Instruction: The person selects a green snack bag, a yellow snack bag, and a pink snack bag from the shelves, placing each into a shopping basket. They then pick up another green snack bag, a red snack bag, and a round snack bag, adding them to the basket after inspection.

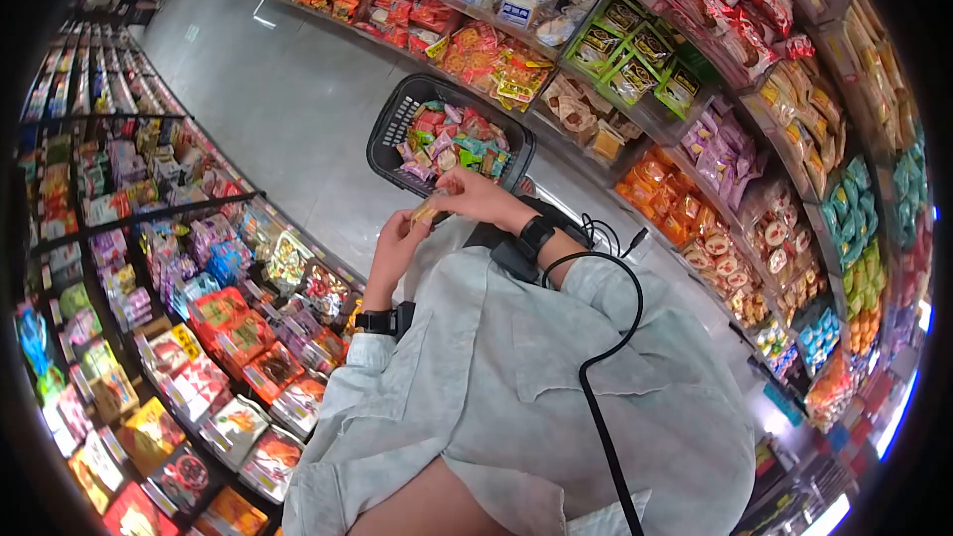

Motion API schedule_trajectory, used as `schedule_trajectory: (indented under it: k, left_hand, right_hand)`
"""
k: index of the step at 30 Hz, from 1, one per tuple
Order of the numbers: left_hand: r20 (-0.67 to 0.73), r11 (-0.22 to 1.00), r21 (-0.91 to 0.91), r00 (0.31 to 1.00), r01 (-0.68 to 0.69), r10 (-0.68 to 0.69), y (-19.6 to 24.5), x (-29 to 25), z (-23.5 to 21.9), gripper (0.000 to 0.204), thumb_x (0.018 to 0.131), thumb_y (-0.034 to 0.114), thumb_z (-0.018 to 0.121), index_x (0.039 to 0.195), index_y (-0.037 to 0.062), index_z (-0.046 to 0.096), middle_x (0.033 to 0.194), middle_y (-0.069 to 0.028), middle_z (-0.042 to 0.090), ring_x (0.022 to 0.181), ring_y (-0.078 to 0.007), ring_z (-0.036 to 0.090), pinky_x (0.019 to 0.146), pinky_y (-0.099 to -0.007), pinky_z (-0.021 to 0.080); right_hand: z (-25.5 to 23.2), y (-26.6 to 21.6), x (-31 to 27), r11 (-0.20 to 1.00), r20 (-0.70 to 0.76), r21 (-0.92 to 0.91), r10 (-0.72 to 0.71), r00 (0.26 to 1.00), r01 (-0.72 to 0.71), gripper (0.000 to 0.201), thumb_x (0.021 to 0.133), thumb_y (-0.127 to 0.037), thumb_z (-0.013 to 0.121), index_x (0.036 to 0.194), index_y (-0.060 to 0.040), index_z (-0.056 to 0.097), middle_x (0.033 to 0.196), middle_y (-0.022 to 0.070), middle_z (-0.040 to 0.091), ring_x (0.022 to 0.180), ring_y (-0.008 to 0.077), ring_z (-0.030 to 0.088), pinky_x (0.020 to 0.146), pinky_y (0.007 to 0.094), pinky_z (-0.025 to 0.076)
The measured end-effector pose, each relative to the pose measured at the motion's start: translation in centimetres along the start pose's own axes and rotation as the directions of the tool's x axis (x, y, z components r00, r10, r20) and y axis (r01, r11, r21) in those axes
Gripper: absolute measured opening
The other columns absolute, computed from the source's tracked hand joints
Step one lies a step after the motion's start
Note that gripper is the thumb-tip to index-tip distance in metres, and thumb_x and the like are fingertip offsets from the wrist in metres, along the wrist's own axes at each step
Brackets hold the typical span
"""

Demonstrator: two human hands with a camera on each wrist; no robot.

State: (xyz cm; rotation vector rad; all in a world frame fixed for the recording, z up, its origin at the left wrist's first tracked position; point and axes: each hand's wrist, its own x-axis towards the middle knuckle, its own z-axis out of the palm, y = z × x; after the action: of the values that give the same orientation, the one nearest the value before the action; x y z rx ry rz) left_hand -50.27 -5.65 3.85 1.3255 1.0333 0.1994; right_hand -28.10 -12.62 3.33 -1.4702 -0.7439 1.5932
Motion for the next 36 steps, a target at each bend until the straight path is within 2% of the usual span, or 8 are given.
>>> schedule_trajectory:
  k: [4, 7, 12, 15, 21, 27, 31, 36]
  left_hand:
    - [0.131, 0.997, 0.046, 0.989, 0.060, -0.065, 2.6, 4.0, -1.6, 0.037, 0.103, 0.031, 0.067, 0.113, -0.0038, 0.063, 0.098, -0.0062, 0.072, 0.089, -0.0115, 0.066, 0.082, -0.0267, 0.052]
    - [0.189, 0.981, 0.164, 0.973, 0.100, -0.130, 3.1, 7.2, -3.5, 0.043, 0.105, 0.040, 0.062, 0.112, -0.0020, 0.063, 0.095, -0.0075, 0.072, 0.088, -0.0133, 0.067, 0.082, -0.0281, 0.052]
    - [0.311, 0.956, 0.265, 0.927, 0.128, -0.210, 4.4, 11.6, -7.3, 0.052, 0.105, 0.053, 0.054, 0.113, 0.0023, 0.063, 0.093, -0.0082, 0.073, 0.088, -0.0151, 0.069, 0.082, -0.0287, 0.052]
    - [0.391, 0.958, 0.260, 0.894, 0.119, -0.218, 5.3, 13.2, -9.9, 0.056, 0.105, 0.051, 0.056, 0.116, -0.0026, 0.062, 0.094, -0.0116, 0.072, 0.086, -0.0168, 0.068, 0.082, -0.0301, 0.053]
    - [0.553, 0.958, 0.274, 0.800, 0.088, -0.232, 3.1, 16.1, -13.8, 0.048, 0.106, 0.046, 0.056, 0.122, 0.0013, 0.061, 0.098, -0.0090, 0.072, 0.090, -0.0141, 0.067, 0.084, -0.0287, 0.053]
    - [0.739, 0.928, 0.365, 0.627, -0.069, -0.244, 2.4, 17.4, -11.8, 0.030, 0.103, 0.028, 0.063, 0.115, 0.0007, 0.063, 0.098, -0.0078, 0.072, 0.091, -0.0139, 0.067, 0.082, -0.0285, 0.053]
    - [0.792, 0.888, 0.415, 0.559, -0.199, -0.245, 2.6, 17.0, -9.1, 0.026, 0.102, 0.024, 0.064, 0.114, 0.0008, 0.064, 0.097, -0.0071, 0.071, 0.091, -0.0140, 0.067, 0.082, -0.0289, 0.053]
    - [0.803, 0.869, 0.427, 0.546, -0.250, -0.238, 3.1, 14.1, -6.1, 0.025, 0.102, 0.023, 0.063, 0.115, 0.0012, 0.064, 0.098, -0.0076, 0.072, 0.091, -0.0144, 0.067, 0.084, -0.0288, 0.053]
  right_hand:
    - [-0.7, -1.9, 0.6, 0.986, -0.106, 0.156, 0.068, 0.992, -0.051, 0.056, 0.095, -0.033, 0.076, 0.135, -0.0040, 0.049, 0.100, 0.0047, 0.066, 0.089, 0.0092, 0.062, 0.077, 0.0250, 0.051]
    - [-0.6, -1.8, 2.2, 0.947, -0.226, 0.321, 0.075, 0.971, 0.002, 0.056, 0.097, -0.032, 0.075, 0.137, -0.0035, 0.047, 0.097, 0.0047, 0.067, 0.089, 0.0094, 0.063, 0.078, 0.0249, 0.052]
    - [2.6, -2.6, 2.8, 0.931, -0.422, 0.360, 0.116, 0.899, 0.049, 0.051, 0.098, -0.028, 0.072, 0.136, -0.0044, 0.049, 0.097, 0.0049, 0.068, 0.087, 0.0108, 0.064, 0.079, 0.0266, 0.053]
    - [5.6, -2.7, 2.9, 0.917, -0.518, 0.394, 0.170, 0.838, 0.057, 0.046, 0.098, -0.025, 0.071, 0.132, -0.0023, 0.051, 0.096, 0.0049, 0.068, 0.084, 0.0108, 0.062, 0.077, 0.0268, 0.052]
    - [12.1, 0.2, -0.8, 0.856, -0.637, 0.514, 0.337, 0.693, 0.056, 0.036, 0.098, -0.020, 0.067, 0.129, -0.0027, 0.059, 0.103, 0.0054, 0.071, 0.091, 0.0123, 0.065, 0.084, 0.0282, 0.053]
    - [16.7, 0.9, -4.4, 0.786, -0.742, 0.583, 0.413, 0.527, 0.205, 0.031, 0.099, -0.020, 0.064, 0.124, -0.0026, 0.062, 0.104, 0.0028, 0.070, 0.092, 0.0124, 0.065, 0.085, 0.0278, 0.052]
    - [17.9, 2.7, -5.4, 0.785, -0.744, 0.579, 0.398, 0.537, 0.221, 0.028, 0.102, -0.020, 0.061, 0.126, -0.0038, 0.063, 0.108, 0.0046, 0.071, 0.097, 0.0117, 0.066, 0.088, 0.0272, 0.053]
    - [18.8, 5.8, -7.7, 0.801, -0.766, 0.551, 0.377, 0.521, 0.232, 0.027, 0.101, -0.018, 0.062, 0.125, -0.0042, 0.063, 0.106, 0.0042, 0.070, 0.096, 0.0114, 0.065, 0.088, 0.0270, 0.053]
